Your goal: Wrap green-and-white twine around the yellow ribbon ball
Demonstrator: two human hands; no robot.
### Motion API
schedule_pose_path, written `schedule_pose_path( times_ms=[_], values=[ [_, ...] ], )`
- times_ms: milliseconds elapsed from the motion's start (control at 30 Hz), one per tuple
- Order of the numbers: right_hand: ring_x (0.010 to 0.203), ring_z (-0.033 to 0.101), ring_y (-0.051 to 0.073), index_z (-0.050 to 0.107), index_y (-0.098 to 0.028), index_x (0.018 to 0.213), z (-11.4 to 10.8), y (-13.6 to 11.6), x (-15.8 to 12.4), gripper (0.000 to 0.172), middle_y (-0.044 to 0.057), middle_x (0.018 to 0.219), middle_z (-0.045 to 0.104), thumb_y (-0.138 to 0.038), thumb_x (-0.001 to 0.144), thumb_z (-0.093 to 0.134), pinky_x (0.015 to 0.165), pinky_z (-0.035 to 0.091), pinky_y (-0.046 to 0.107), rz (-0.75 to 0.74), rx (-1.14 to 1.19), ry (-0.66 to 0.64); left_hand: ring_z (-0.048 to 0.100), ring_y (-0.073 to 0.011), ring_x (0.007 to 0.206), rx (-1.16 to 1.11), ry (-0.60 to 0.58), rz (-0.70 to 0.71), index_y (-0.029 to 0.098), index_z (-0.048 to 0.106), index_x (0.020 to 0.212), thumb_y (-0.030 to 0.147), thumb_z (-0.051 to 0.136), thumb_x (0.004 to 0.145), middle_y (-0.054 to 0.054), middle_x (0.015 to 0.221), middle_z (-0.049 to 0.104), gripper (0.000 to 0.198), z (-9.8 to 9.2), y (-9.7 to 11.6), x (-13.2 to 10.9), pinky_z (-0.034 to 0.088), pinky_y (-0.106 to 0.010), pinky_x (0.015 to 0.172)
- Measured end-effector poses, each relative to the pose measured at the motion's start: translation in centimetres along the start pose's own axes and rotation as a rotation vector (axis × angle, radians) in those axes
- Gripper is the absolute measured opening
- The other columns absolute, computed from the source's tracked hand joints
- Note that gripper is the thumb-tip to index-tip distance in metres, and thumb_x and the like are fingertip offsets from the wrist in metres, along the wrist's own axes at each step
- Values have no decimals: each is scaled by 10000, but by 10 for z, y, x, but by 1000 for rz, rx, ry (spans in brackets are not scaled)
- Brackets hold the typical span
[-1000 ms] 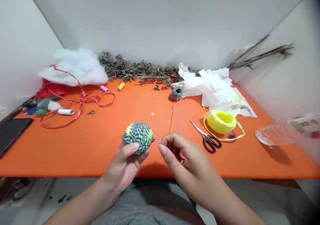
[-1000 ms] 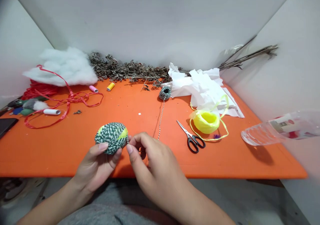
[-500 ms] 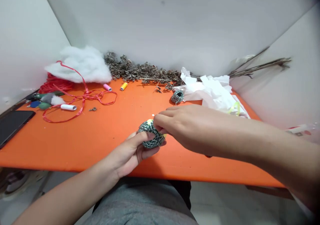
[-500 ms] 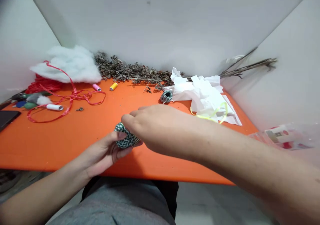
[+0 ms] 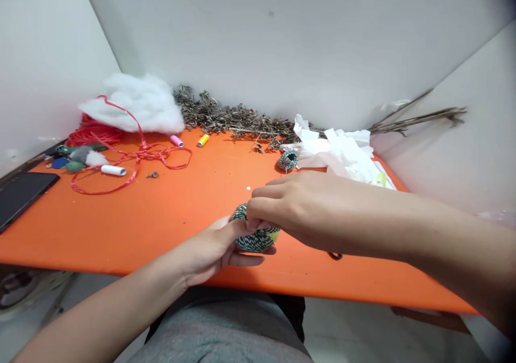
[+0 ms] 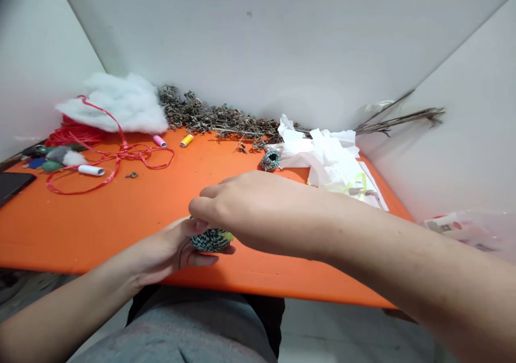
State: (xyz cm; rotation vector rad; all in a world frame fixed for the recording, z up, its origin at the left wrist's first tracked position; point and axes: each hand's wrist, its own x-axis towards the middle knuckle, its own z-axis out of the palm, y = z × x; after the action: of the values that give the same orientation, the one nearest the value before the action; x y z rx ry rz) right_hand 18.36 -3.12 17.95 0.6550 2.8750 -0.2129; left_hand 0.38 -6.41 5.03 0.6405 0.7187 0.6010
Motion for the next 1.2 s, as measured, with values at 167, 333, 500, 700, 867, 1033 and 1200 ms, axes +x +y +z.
schedule_pose_path(
  times_ms=[167, 333, 500, 700, 867, 1033, 1200],
  values=[
    [614, 504, 115, 655, -171, 1001, 3, 1, -3, 348, 22, 832, 664, 85, 791, 544, 536, 234, 256, 18, 113, -23, 715, -221, 1027, 130, -89, -24, 257, 703, 1157, 560, 747, 803, -64, 1219, 681, 468, 0, 2, -3, 588, -265, 755],
    [661, 537, 104, 672, -185, 943, 2, 2, -6, 234, 9, 892, 694, 7, 873, 559, 557, 299, 230, 35, 305, -75, 676, -241, 1046, 194, -193, -56, 220, 671, 1123, 483, 783, 785, -67, 1122, 667, 442, 0, 1, -7, 585, -320, 782],
    [632, 500, 84, 684, -177, 870, -7, -1, -5, 178, -8, 873, 687, -46, 901, 568, 553, 327, 209, 56, 440, -139, 629, -248, 1084, 213, -265, -110, 195, 651, 1120, 472, 822, 748, -64, 1103, 624, 495, 0, 1, -9, 590, -329, 787],
    [667, 545, 94, 710, -174, 869, -9, -3, 1, 173, -2, 858, 691, -33, 895, 614, 558, 360, 197, 24, 531, -221, 584, -292, 1176, 257, -334, -133, 173, 635, 1176, 465, 841, 715, -116, 1245, 580, 584, 7, 0, -9, 589, -324, 788],
    [662, 557, 96, 710, -175, 879, -8, -4, 2, 186, 6, 888, 708, -16, 906, 617, 571, 380, 200, 5, 519, -201, 578, -248, 1095, 282, -347, -55, 189, 640, 1087, 471, 807, 760, -79, 1136, 564, 463, 8, -2, -9, 572, -288, 747],
    [656, 544, 86, 694, -169, 855, -1, -4, 1, 197, -1, 895, 698, 0, 891, 600, 563, 358, 204, 30, 494, -158, 542, -176, 861, 399, -289, 72, 179, 588, 878, 469, 738, 822, -16, 890, 536, 331, 5, -7, -8, 512, -304, 751],
    [677, 574, 94, 697, -165, 888, 7, -7, 1, 198, 14, 905, 700, 3, 892, 592, 556, 339, 221, 25, 446, -130, 456, -161, 775, 636, -99, 216, 198, 542, 841, 349, 684, 831, 8, 811, 488, 208, 2, -15, -4, 425, -293, 688]
  ],
)
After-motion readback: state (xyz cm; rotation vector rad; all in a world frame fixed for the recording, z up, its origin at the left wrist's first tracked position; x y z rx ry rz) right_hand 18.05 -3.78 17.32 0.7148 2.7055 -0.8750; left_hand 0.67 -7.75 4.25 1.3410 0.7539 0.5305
